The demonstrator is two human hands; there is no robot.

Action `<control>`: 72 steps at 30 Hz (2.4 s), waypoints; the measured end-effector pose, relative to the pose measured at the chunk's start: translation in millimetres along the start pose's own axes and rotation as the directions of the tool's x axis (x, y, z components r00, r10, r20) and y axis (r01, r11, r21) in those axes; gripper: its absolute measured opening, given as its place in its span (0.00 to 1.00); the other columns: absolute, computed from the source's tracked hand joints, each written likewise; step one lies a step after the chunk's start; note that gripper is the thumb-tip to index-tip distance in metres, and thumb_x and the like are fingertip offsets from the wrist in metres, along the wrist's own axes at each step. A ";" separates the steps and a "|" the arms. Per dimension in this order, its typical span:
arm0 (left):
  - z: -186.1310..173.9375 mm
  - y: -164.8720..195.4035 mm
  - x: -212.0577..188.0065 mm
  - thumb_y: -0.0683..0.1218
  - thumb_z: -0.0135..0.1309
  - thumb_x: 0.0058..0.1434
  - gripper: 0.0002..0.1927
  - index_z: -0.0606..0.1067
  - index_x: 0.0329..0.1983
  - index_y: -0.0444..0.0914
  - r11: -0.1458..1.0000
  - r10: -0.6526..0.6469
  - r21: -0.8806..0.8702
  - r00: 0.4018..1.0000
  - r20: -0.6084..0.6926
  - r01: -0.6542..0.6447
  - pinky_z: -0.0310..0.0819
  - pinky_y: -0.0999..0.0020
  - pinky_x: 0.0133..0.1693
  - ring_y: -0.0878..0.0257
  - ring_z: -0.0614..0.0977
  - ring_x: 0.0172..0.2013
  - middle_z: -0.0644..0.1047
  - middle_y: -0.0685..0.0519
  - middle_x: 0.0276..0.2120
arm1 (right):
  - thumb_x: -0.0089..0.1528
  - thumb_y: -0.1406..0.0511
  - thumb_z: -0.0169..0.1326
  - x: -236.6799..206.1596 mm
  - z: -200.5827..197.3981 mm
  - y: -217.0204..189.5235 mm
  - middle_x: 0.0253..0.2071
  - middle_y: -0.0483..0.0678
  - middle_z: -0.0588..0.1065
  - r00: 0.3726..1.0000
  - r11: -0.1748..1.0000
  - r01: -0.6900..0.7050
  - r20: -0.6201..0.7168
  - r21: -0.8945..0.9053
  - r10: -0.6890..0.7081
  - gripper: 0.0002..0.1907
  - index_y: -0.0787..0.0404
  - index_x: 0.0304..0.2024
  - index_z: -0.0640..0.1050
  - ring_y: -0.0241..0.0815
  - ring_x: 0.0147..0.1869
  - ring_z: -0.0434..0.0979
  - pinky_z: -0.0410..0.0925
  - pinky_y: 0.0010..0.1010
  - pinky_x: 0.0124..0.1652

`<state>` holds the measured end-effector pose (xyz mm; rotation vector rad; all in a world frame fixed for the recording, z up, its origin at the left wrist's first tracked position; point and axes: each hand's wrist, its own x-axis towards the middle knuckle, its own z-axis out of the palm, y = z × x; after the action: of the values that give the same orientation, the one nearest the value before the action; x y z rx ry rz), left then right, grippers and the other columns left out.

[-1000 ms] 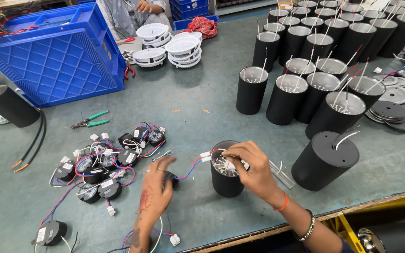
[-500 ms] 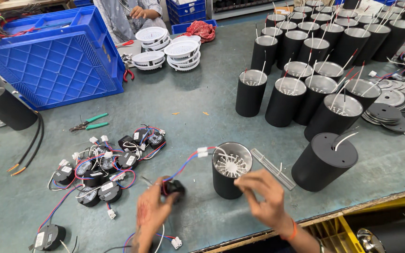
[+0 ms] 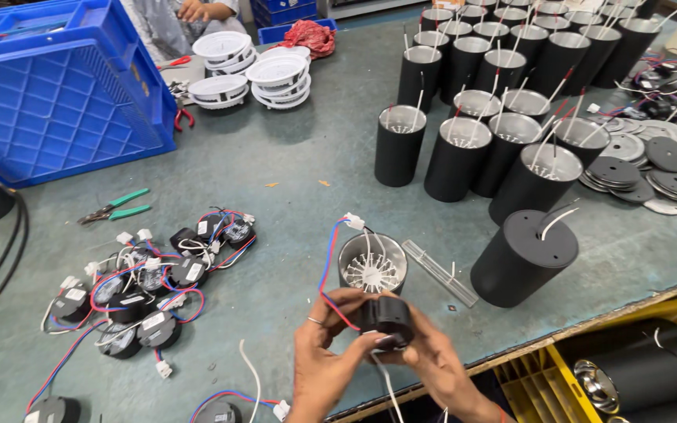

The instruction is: The person assembles cylindrical electronic devices by inserting motors and wiring into black cylinders, securing lids, and placing finished units into a yellow crate. The person handles motors, wires, lids, and cylinders throughout the process.

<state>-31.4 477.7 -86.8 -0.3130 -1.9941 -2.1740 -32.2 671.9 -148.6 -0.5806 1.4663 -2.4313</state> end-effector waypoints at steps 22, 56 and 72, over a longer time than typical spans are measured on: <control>19.0 -42.5 109.7 0.49 0.60 0.68 0.14 0.75 0.41 0.32 0.977 -0.131 -0.188 0.981 -0.140 0.104 0.54 0.78 0.23 0.76 0.66 0.21 0.73 0.59 0.24 | 0.58 0.70 0.64 45.3 -27.1 -97.5 0.48 0.52 0.81 0.772 0.374 0.310 0.001 -0.874 -0.636 0.27 0.66 0.60 0.75 0.42 0.45 0.86 0.78 0.29 0.47; -20.8 -22.9 81.5 0.40 0.40 0.59 0.36 0.59 0.75 0.36 0.991 0.087 0.072 0.955 0.283 -0.112 0.60 0.61 0.68 0.53 0.68 0.70 0.68 0.43 0.70 | 0.60 0.65 0.61 100.5 23.8 -143.4 0.52 0.49 0.77 0.480 -0.292 0.778 0.826 -0.556 -0.294 0.19 0.46 0.54 0.81 0.45 0.56 0.76 0.75 0.32 0.48; -4.8 -13.9 75.5 0.43 0.61 0.58 0.22 0.77 0.58 0.40 0.788 0.404 0.535 0.912 -0.076 -0.305 0.60 0.52 0.68 0.61 0.84 0.41 0.83 0.56 0.34 | 0.59 0.68 0.58 164.3 -28.0 -98.7 0.33 0.49 0.79 0.875 0.030 0.452 0.437 -0.891 -0.209 0.19 0.52 0.54 0.83 0.51 0.35 0.79 0.70 0.40 0.35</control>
<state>-107.9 475.2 -80.2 -0.3523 -2.1021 -1.3269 -191.6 674.0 -38.6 -1.4911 3.0413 -0.9786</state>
